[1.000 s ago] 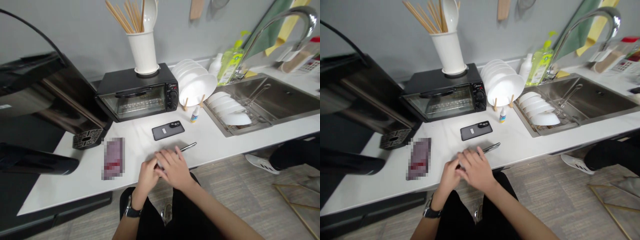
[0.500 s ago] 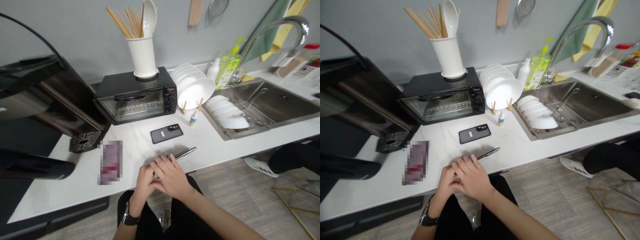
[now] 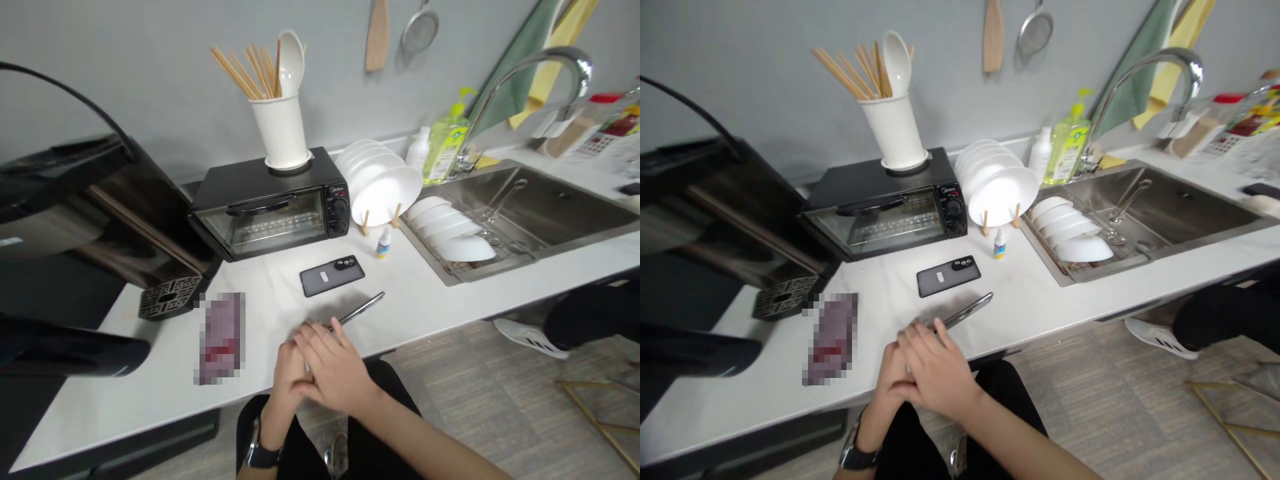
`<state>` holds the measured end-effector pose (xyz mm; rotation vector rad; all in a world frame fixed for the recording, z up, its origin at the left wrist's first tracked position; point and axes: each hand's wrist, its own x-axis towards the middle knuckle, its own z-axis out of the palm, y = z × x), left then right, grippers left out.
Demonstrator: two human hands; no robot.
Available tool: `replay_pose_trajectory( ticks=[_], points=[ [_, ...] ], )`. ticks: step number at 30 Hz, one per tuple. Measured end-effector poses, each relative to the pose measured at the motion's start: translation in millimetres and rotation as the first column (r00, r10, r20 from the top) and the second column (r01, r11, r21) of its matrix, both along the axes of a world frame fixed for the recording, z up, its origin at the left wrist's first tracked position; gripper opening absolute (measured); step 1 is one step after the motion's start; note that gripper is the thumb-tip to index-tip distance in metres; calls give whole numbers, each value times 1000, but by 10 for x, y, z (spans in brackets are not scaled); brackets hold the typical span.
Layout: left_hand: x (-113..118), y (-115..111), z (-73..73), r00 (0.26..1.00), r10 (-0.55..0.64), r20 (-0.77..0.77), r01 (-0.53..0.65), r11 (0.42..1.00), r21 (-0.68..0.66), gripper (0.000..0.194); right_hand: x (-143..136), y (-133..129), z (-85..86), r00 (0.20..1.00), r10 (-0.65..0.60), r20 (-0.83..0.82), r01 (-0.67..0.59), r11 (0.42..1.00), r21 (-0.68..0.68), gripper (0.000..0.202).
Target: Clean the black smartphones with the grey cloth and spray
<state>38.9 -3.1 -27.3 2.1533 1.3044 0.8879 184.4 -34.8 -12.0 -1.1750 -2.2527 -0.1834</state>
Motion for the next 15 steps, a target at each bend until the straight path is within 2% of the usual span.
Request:
replay_pose_trajectory(
  ticks=[2,5,6,8,10,12,13,15],
  points=[
    [16,-27,35,1000,-27,-13,27,999,-19,29,334,11,-38,998,-64,7,64,998,3,59],
    [51,-67,113,1000,-14,1,14,997,-77,27,860,198,56,959,-281,16,282,959,-29,41],
    [57,-72,127,1000,-6,1,6,996,-85,26,919,263,109,936,-352,11,352,935,-49,35],
    [50,-66,119,1000,21,-22,-23,997,-79,25,796,323,192,906,-421,-31,417,904,-95,27],
    [23,-46,71,998,34,-60,-36,998,-47,24,452,266,203,937,-339,-87,328,937,-119,22],
    [-11,-25,15,996,3,-85,-4,1000,-6,23,115,142,150,987,-138,-81,130,988,-88,31],
    [-23,-20,-4,996,-18,-92,19,1000,10,22,20,80,112,996,-62,-61,58,996,-72,39],
    [-27,-23,-10,995,-32,-97,34,999,12,22,50,1,41,1000,-15,-23,13,998,-56,47]
  ],
)
